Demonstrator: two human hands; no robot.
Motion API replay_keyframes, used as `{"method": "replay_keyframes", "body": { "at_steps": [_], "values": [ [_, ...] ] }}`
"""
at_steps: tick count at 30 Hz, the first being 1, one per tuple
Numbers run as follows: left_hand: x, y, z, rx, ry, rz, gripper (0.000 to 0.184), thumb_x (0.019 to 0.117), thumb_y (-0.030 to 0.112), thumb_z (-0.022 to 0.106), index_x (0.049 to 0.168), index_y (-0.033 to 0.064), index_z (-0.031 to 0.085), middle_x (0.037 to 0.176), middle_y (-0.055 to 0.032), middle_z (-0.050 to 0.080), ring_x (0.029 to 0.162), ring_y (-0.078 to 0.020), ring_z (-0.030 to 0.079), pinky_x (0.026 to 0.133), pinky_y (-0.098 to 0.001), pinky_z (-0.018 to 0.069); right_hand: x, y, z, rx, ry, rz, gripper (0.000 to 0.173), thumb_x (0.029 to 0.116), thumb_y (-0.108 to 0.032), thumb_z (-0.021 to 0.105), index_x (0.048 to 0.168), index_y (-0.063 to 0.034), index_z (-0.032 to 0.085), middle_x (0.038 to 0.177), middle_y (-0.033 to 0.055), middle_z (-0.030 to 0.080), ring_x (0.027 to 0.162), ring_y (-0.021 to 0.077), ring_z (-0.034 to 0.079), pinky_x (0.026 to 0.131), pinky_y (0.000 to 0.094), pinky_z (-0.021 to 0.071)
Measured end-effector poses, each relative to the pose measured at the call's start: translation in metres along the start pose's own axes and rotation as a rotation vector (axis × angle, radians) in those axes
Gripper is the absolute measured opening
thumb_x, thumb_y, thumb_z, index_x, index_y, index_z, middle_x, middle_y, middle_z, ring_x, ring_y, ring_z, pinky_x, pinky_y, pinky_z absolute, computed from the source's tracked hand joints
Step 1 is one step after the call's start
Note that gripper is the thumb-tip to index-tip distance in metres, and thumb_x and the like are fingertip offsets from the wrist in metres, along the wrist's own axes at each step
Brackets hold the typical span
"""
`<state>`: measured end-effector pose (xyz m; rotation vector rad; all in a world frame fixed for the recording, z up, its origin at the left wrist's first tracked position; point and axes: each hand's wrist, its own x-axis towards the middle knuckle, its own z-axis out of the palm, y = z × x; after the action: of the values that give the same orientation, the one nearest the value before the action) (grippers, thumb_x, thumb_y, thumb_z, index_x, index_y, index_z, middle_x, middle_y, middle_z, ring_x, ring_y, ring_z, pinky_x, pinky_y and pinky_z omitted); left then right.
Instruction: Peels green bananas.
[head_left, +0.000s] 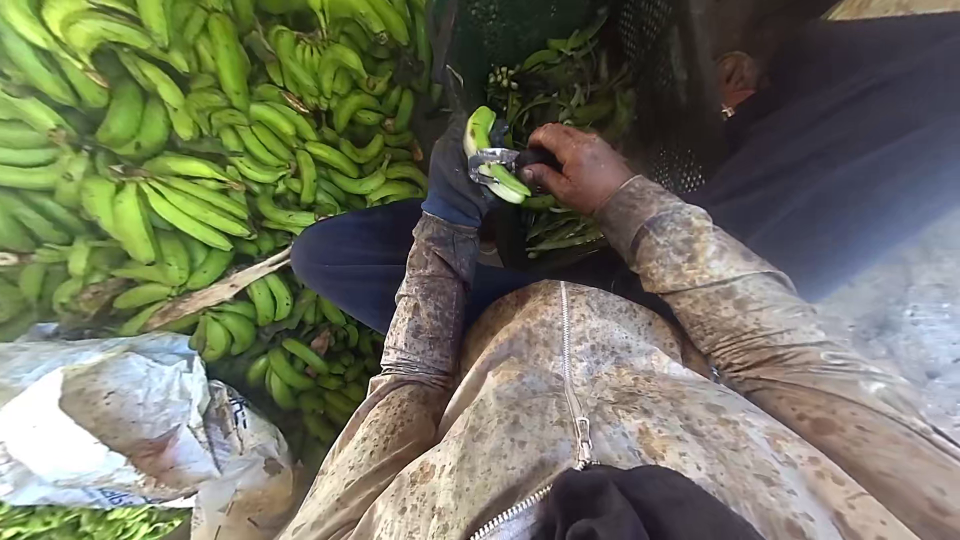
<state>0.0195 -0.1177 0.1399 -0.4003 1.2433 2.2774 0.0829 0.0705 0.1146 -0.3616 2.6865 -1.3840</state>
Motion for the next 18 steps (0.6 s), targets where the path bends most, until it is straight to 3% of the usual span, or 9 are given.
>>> {"method": "replay_keyframes", "body": {
  "at_steps": [3, 5, 8, 10, 11, 13, 15, 18],
  "values": [
    [-0.018, -0.017, 0.015, 0.133, -0.059, 0.013, 0.036, 0.1126, 0.029, 0.030, 0.125, 0.0072, 0.056, 0.097, -0.0079, 0.066, 0.084, -0.0160, 0.067, 0.075, -0.0346, 0.0606, 0.015, 0.006, -0.009, 0.058, 0.026, 0.223, 0.047, 0.1071, -0.042, 0.053, 0.129, -0.0010, 0.060, 0.119, 0.0211, 0.069, 0.111, 0.0347, 0.068, 0.101, 0.0534, 0.0518],
    [-0.031, -0.022, 0.016, 0.114, -0.146, -0.041, 0.049, 0.1121, 0.042, 0.024, 0.128, 0.0077, 0.055, 0.081, -0.0069, 0.060, 0.064, -0.0170, 0.061, 0.058, -0.0342, 0.0578, 0.021, 0.015, -0.022, 0.060, 0.034, 0.377, 0.050, 0.1091, -0.043, 0.048, 0.128, 0.0007, 0.060, 0.118, 0.0236, 0.068, 0.111, 0.0360, 0.067, 0.101, 0.0535, 0.0498],
    [-0.031, -0.008, 0.009, 0.050, -0.187, -0.026, 0.065, 0.1085, 0.054, 0.016, 0.124, 0.0060, 0.057, 0.070, -0.0065, 0.057, 0.054, -0.0186, 0.056, 0.051, -0.0358, 0.0550, 0.017, 0.019, -0.035, 0.096, 0.100, 0.448, 0.052, 0.1080, -0.046, 0.049, 0.127, -0.0001, 0.063, 0.117, 0.0216, 0.068, 0.111, 0.0320, 0.067, 0.101, 0.0502, 0.0490],
    [-0.023, 0.008, -0.001, -0.042, -0.171, -0.014, 0.078, 0.1051, 0.064, 0.012, 0.124, 0.0038, 0.058, 0.073, -0.0085, 0.057, 0.053, -0.0182, 0.054, 0.048, -0.0341, 0.0529, 0.008, 0.010, -0.031, 0.110, 0.118, 0.347, 0.049, 0.1073, -0.046, 0.050, 0.126, -0.0026, 0.062, 0.114, 0.0179, 0.069, 0.104, 0.0265, 0.068, 0.097, 0.0455, 0.0518],
    [-0.016, 0.015, -0.005, -0.086, -0.152, -0.010, 0.075, 0.1053, 0.064, 0.013, 0.119, 0.0047, 0.058, 0.074, -0.0088, 0.057, 0.054, -0.0181, 0.054, 0.048, -0.0338, 0.0524, 0.004, 0.007, -0.029, 0.113, 0.108, 0.251, 0.047, 0.1062, -0.044, 0.054, 0.127, -0.0025, 0.063, 0.113, 0.0172, 0.070, 0.103, 0.0248, 0.069, 0.096, 0.0441, 0.0537],
    [-0.006, 0.022, -0.018, -0.160, -0.134, 0.000, 0.064, 0.1090, 0.054, 0.020, 0.118, 0.0038, 0.058, 0.079, -0.0096, 0.060, 0.061, -0.0176, 0.058, 0.057, -0.0336, 0.0564, -0.006, 0.001, -0.020, 0.121, 0.044, 0.058, 0.043, 0.1021, -0.039, 0.062, 0.123, -0.0022, 0.065, 0.112, 0.0154, 0.071, 0.101, 0.0228, 0.071, 0.096, 0.0431, 0.0566],
    [0.001, 0.023, -0.017, -0.177, -0.104, -0.027, 0.056, 0.1099, 0.048, 0.022, 0.113, 0.0039, 0.056, 0.075, -0.0074, 0.056, 0.057, -0.0156, 0.057, 0.054, -0.0298, 0.0556, -0.010, -0.004, -0.011, 0.093, -0.019, -0.070, 0.041, 0.0986, -0.037, 0.068, 0.119, -0.0020, 0.068, 0.114, 0.0169, 0.071, 0.105, 0.0275, 0.070, 0.097, 0.0495, 0.0554],
    [-0.006, 0.008, -0.007, 0.011, -0.020, 0.036, 0.044, 0.1123, 0.036, 0.027, 0.118, 0.0039, 0.058, 0.084, -0.0099, 0.063, 0.067, -0.0168, 0.063, 0.061, -0.0326, 0.0587, -0.005, -0.003, -0.001, 0.034, -0.080, -0.060, 0.043, 0.1012, -0.042, 0.063, 0.121, -0.0040, 0.066, 0.118, 0.0173, 0.069, 0.109, 0.0318, 0.069, 0.098, 0.0537, 0.0536]
  ]
}}
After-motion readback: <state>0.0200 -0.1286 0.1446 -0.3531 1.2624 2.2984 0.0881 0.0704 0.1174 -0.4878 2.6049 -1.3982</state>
